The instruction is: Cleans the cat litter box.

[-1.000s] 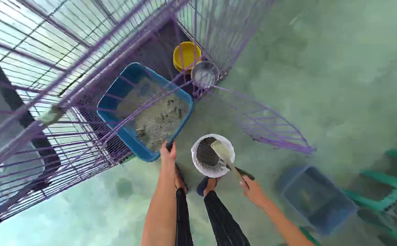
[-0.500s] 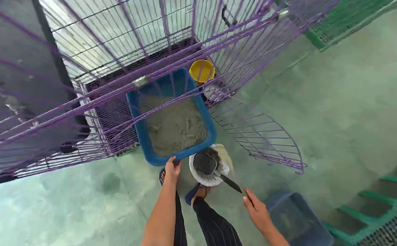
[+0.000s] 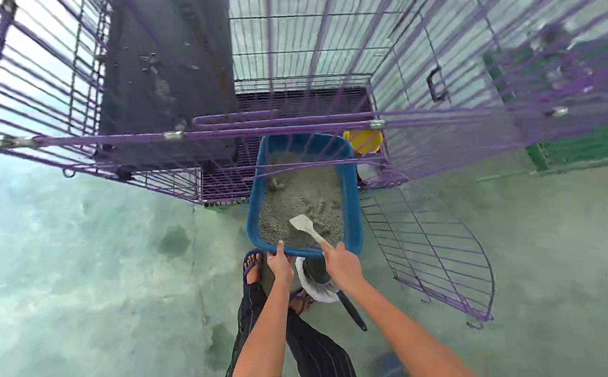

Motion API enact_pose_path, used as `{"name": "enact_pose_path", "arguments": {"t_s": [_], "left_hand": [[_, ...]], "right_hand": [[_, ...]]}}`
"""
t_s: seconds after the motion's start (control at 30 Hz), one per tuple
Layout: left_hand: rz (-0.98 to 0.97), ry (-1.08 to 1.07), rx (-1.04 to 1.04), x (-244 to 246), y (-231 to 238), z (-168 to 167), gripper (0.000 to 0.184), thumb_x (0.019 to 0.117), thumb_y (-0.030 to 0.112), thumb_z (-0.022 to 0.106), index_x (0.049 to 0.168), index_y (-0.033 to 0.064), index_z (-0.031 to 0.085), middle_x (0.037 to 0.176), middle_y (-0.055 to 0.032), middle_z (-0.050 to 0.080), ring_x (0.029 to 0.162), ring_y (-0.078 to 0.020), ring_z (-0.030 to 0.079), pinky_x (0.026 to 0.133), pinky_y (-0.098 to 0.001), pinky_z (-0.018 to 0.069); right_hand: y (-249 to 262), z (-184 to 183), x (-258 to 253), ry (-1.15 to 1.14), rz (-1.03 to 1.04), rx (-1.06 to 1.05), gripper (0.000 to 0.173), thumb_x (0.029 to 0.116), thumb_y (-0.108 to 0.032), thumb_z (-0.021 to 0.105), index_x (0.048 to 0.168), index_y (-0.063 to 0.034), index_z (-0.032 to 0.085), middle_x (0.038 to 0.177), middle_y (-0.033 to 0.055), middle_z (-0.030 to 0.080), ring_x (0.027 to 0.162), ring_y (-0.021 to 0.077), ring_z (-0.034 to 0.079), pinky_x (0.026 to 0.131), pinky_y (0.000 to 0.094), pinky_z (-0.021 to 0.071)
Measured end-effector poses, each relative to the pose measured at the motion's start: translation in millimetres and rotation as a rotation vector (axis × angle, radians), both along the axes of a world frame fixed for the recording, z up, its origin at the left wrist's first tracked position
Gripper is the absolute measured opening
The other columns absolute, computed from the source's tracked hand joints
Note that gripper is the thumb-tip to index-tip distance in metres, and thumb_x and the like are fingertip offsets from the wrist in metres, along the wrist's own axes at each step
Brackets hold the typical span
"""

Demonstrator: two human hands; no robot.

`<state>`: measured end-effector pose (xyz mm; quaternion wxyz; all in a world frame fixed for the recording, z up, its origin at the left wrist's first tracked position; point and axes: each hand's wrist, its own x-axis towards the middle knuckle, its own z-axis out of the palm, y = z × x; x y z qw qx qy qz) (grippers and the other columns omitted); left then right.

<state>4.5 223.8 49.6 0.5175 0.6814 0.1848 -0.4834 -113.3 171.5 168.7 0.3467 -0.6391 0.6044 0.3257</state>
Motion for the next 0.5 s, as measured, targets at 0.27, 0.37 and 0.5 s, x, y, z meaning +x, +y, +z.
{"name": "enact_pose_path", "arguments": {"t_s": [0.27, 0.37, 0.5], "left_hand": [[-0.142, 0.115, 0.171, 20, 58, -6, 0.033, 0.0988, -0.001, 0.058, 0.13, -0.0107, 0.05, 0.109, -0.0289, 0.062, 0.087, -0.0339, 0.065, 0.074, -0.0472, 0.0578], [-0.121, 0.175, 0.181, 15, 74, -7, 0.03, 0.0996, 0.0, 0.057, 0.127, -0.0097, 0.05, 0.103, -0.0275, 0.062, 0.082, -0.0331, 0.065, 0.069, -0.047, 0.0577], [-0.079, 0.249, 0.136, 21, 71, -3, 0.031, 0.0992, 0.0, 0.058, 0.127, -0.0093, 0.049, 0.105, -0.0276, 0.063, 0.083, -0.0339, 0.067, 0.068, -0.047, 0.0594]], "right_hand": [[20, -28, 59, 0.084, 0.105, 0.072, 0.05, 0.1123, -0.026, 0.035, 0.162, -0.0225, 0.036, 0.145, 0.0296, 0.053, 0.116, 0.0459, 0.066, 0.095, 0.0573, 0.0545], [-1, -59, 89, 0.066, 0.043, 0.001, 0.052, 0.1117, -0.022, 0.037, 0.164, -0.0183, 0.031, 0.145, 0.0315, 0.052, 0.115, 0.0478, 0.065, 0.095, 0.0587, 0.0545], [-57, -72, 132, 0.029, 0.0, -0.069, 0.049, 0.1115, -0.021, 0.038, 0.16, -0.0118, 0.037, 0.142, 0.0323, 0.055, 0.124, 0.0494, 0.06, 0.1, 0.062, 0.0512]]}}
